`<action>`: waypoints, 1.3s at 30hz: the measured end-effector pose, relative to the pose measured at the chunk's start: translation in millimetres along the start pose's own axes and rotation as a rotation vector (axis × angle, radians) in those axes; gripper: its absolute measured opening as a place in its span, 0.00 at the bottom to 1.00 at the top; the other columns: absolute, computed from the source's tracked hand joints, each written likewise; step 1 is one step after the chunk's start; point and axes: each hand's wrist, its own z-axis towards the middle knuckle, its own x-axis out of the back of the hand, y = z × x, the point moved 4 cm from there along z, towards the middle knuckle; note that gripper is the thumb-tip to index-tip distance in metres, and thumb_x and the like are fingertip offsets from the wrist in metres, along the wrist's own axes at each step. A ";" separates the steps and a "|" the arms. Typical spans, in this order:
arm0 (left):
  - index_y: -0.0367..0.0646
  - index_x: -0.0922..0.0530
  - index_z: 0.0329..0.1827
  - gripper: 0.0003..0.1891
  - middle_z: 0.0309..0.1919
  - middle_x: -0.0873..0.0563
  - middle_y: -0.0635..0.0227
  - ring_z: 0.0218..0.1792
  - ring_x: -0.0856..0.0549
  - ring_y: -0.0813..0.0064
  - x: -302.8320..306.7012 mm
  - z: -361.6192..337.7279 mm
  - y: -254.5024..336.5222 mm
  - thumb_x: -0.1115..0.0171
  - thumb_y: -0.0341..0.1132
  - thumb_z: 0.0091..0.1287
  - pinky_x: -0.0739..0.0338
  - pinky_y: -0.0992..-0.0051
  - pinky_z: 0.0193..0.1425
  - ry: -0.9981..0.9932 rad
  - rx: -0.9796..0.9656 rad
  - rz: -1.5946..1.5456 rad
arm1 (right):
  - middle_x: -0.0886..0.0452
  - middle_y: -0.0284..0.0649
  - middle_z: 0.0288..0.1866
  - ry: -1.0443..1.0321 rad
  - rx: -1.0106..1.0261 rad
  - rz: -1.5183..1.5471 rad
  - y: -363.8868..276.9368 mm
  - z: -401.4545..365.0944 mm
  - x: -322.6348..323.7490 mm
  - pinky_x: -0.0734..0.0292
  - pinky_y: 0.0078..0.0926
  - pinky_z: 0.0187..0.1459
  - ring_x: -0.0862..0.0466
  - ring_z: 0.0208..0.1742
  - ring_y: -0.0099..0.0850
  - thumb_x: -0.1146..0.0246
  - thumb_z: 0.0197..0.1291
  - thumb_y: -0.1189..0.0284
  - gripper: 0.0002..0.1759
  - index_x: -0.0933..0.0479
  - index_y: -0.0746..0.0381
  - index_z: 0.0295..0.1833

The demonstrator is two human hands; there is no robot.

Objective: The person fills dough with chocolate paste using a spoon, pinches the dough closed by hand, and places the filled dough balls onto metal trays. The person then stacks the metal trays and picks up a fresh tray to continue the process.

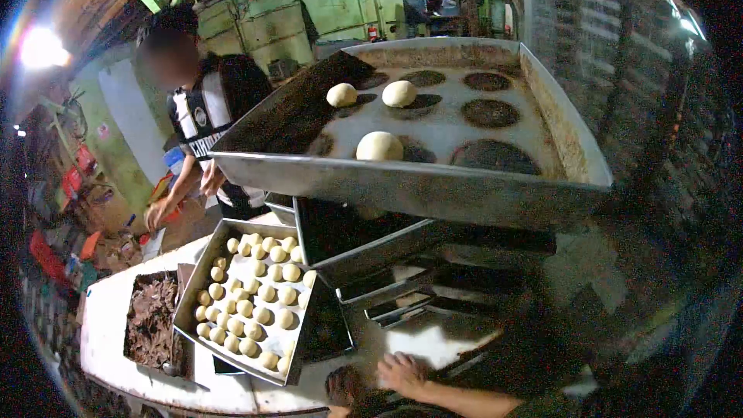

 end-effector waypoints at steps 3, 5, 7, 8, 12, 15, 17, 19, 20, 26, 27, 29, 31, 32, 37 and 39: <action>0.43 0.28 0.53 0.18 0.45 0.22 0.52 0.47 0.25 0.49 0.9 1.4 4.0 0.44 0.34 0.59 0.32 0.57 0.54 -0.001 0.034 0.048 | 0.27 0.40 0.40 -0.045 0.274 -0.071 -11.8 -31.2 10.2 0.31 0.36 0.47 0.27 0.45 0.37 0.42 0.53 0.65 0.10 0.25 0.58 0.40; 0.43 0.27 0.53 0.18 0.46 0.22 0.52 0.47 0.25 0.49 1.1 3.1 8.4 0.44 0.34 0.59 0.31 0.57 0.53 -0.005 0.044 0.063 | 0.27 0.41 0.40 -0.252 0.199 0.072 9.6 -44.0 30.2 0.30 0.36 0.46 0.26 0.43 0.37 0.42 0.55 0.65 0.12 0.26 0.59 0.42; 0.43 0.27 0.53 0.18 0.46 0.23 0.52 0.48 0.25 0.49 2.0 2.2 10.7 0.44 0.34 0.59 0.31 0.57 0.53 -0.011 0.052 0.075 | 0.26 0.43 0.42 -0.583 0.139 0.470 22.9 -52.3 73.0 0.29 0.34 0.45 0.25 0.43 0.36 0.42 0.57 0.64 0.15 0.28 0.62 0.45; 0.43 0.27 0.53 0.18 0.46 0.23 0.52 0.48 0.25 0.49 3.2 4.5 10.8 0.44 0.34 0.59 0.31 0.57 0.53 -0.009 0.055 0.085 | 0.26 0.43 0.44 -0.694 0.152 0.715 30.8 -47.9 115.3 0.28 0.33 0.47 0.24 0.44 0.36 0.41 0.59 0.63 0.17 0.29 0.64 0.47; 0.43 0.27 0.53 0.18 0.47 0.23 0.52 0.48 0.25 0.50 5.9 14.3 11.0 0.45 0.35 0.60 0.31 0.57 0.53 0.002 0.066 0.129 | 0.28 0.46 0.57 -0.522 0.283 0.747 19.1 -17.3 425.7 0.30 0.30 0.57 0.26 0.57 0.37 0.38 0.59 0.70 0.17 0.27 0.64 0.53; 0.42 0.27 0.53 0.18 0.47 0.23 0.52 0.48 0.25 0.50 5.8 15.9 12.3 0.45 0.35 0.60 0.30 0.58 0.53 0.011 0.072 0.162 | 0.23 0.46 0.40 0.217 0.673 0.067 12.3 8.4 569.3 0.25 0.30 0.47 0.21 0.33 0.33 0.31 0.48 0.60 0.27 0.28 0.67 0.48; 0.42 0.26 0.53 0.17 0.48 0.23 0.52 0.48 0.24 0.50 7.2 16.3 12.8 0.45 0.35 0.61 0.30 0.58 0.52 0.011 0.068 0.181 | 0.26 0.46 0.47 0.385 0.366 -0.149 -1.9 40.9 612.4 0.27 0.28 0.46 0.23 0.46 0.32 0.33 0.49 0.66 0.21 0.25 0.62 0.48; 0.42 0.26 0.53 0.17 0.48 0.23 0.52 0.48 0.24 0.50 5.8 13.5 13.7 0.46 0.35 0.61 0.30 0.58 0.52 0.010 0.067 0.201 | 0.24 0.41 0.46 0.188 0.043 0.034 6.6 90.9 608.1 0.30 0.31 0.51 0.24 0.49 0.33 0.35 0.51 0.68 0.19 0.26 0.64 0.48; 0.42 0.26 0.53 0.17 0.48 0.23 0.52 0.48 0.24 0.50 5.8 10.9 14.4 0.46 0.36 0.61 0.30 0.58 0.52 0.009 0.064 0.208 | 0.23 0.41 0.45 0.080 0.058 -0.046 17.1 109.7 595.6 0.29 0.31 0.50 0.23 0.48 0.33 0.36 0.52 0.70 0.17 0.25 0.64 0.48; 0.42 0.26 0.53 0.17 0.49 0.24 0.52 0.49 0.24 0.50 1.8 -5.2 13.1 0.47 0.36 0.62 0.29 0.58 0.51 -0.029 0.004 0.271 | 0.26 0.46 0.46 -0.429 0.094 -0.207 60.8 144.1 500.8 0.29 0.34 0.50 0.25 0.48 0.38 0.41 0.58 0.66 0.18 0.29 0.65 0.50; 0.42 0.25 0.53 0.17 0.49 0.24 0.52 0.49 0.24 0.50 3.6 -5.7 12.7 0.47 0.36 0.62 0.29 0.58 0.51 -0.061 -0.010 0.287 | 0.27 0.46 0.47 -0.427 0.133 -0.202 58.8 142.6 502.8 0.29 0.33 0.51 0.25 0.50 0.38 0.41 0.57 0.67 0.19 0.29 0.65 0.52; 0.41 0.27 0.55 0.22 0.53 0.26 0.51 0.50 0.26 0.50 -18.7 -13.9 -5.2 0.45 0.40 0.59 0.33 0.52 0.54 0.117 -0.020 0.303 | 0.26 0.46 0.51 -0.362 0.303 -0.242 64.0 138.6 514.8 0.30 0.32 0.55 0.25 0.54 0.37 0.40 0.56 0.71 0.21 0.31 0.66 0.55; 0.48 0.33 0.64 0.30 0.64 0.34 0.57 0.61 0.33 0.53 -42.0 -33.5 -26.7 0.48 0.48 0.57 0.42 0.52 0.65 0.108 -0.014 0.347 | 0.25 0.44 0.54 -0.437 -0.045 0.096 47.4 136.6 511.4 0.32 0.28 0.57 0.25 0.54 0.30 0.40 0.57 0.75 0.22 0.30 0.68 0.57; 0.48 0.32 0.63 0.29 0.63 0.33 0.57 0.62 0.34 0.54 -36.4 -27.8 -22.7 0.48 0.46 0.57 0.43 0.52 0.67 0.106 0.009 0.272 | 0.25 0.41 0.54 -0.380 0.037 0.080 67.7 135.7 512.4 0.30 0.28 0.56 0.24 0.54 0.32 0.39 0.56 0.71 0.23 0.31 0.66 0.58; 0.47 0.28 0.57 0.26 0.58 0.28 0.62 0.60 0.32 0.64 -20.8 -12.6 -13.1 0.45 0.44 0.54 0.40 0.59 0.65 0.123 0.098 0.268 | 0.21 0.45 0.52 0.400 0.369 -0.724 -63.4 82.7 544.5 0.35 0.39 0.61 0.23 0.54 0.39 0.46 0.61 0.76 0.13 0.25 0.66 0.51; 0.47 0.29 0.59 0.26 0.61 0.30 0.63 0.64 0.35 0.65 -26.3 -10.5 -18.4 0.48 0.46 0.57 0.45 0.60 0.68 -0.006 0.170 0.275 | 0.22 0.43 0.39 0.590 0.786 -0.708 -62.0 82.7 548.8 0.31 0.27 0.36 0.24 0.36 0.30 0.53 0.66 0.72 0.11 0.27 0.66 0.42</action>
